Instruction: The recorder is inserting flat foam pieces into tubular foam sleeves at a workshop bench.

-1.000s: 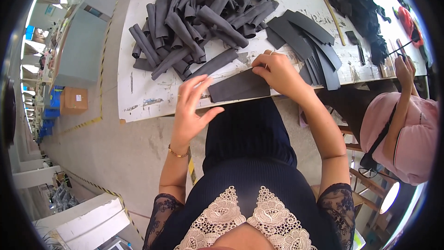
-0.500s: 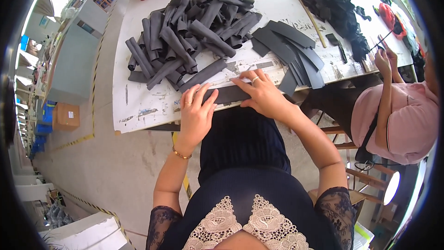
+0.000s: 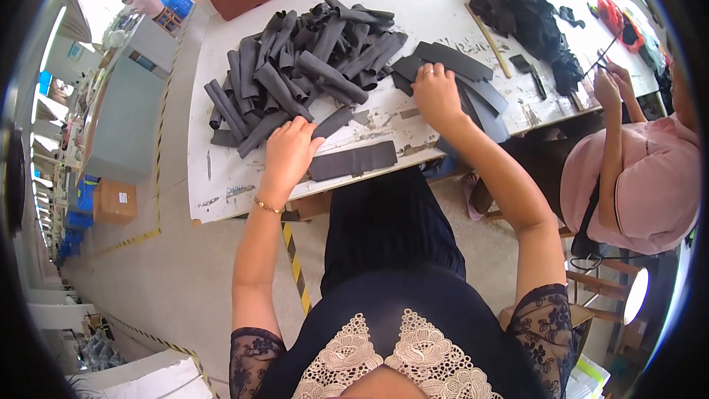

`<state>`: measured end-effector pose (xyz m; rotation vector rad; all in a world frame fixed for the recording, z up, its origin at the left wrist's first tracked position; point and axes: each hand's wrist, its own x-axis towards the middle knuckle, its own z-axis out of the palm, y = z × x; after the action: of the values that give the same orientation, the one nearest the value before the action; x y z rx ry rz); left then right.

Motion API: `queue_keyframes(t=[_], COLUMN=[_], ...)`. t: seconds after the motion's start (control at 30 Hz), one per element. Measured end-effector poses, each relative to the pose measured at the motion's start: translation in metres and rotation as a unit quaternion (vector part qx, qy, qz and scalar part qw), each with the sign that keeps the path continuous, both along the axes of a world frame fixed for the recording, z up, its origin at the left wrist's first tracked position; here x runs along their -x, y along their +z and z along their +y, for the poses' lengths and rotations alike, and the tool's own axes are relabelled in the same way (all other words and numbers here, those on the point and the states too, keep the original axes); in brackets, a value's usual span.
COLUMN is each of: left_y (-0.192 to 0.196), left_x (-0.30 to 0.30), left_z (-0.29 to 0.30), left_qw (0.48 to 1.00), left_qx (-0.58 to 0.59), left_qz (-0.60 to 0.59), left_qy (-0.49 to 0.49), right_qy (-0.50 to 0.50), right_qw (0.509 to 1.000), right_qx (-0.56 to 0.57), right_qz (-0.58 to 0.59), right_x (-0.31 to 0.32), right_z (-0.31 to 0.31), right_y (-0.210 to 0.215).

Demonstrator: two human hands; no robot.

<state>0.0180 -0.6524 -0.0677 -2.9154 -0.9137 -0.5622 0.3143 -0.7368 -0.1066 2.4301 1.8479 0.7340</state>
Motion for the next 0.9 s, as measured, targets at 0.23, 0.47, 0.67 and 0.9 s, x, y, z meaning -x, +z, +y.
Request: queue_keyframes(t=[0.23,0.47,0.67,0.9], left_y=[0.03,0.009,0.008,0.013], left_x=[-0.004,-0.047,-0.077,-0.084], left_z=[-0.003,-0.005,-0.003,-0.005], left_qw=[0.938,0.487,0.453,0.405], left_qx=[0.183,0.644,0.659,0.694], left_qz=[-0.292,-0.586,-0.594,-0.591], left_qy=[0.03,-0.07,-0.09,-0.075], right_qy=[0.094,0.151,0.201,0.209], right_qw=[0.994,0.931,0.815,0.772], right_qx=[0.032,-0.173,-0.106,-0.151], right_qz=[-0.049,0.285,0.533,0.581], right_x=[0.009,0.0,0.047,0.046], right_z=[-0.01,-0.036,-0.043,-0.046], right_y=[0.003,0.036,0.075,0.077])
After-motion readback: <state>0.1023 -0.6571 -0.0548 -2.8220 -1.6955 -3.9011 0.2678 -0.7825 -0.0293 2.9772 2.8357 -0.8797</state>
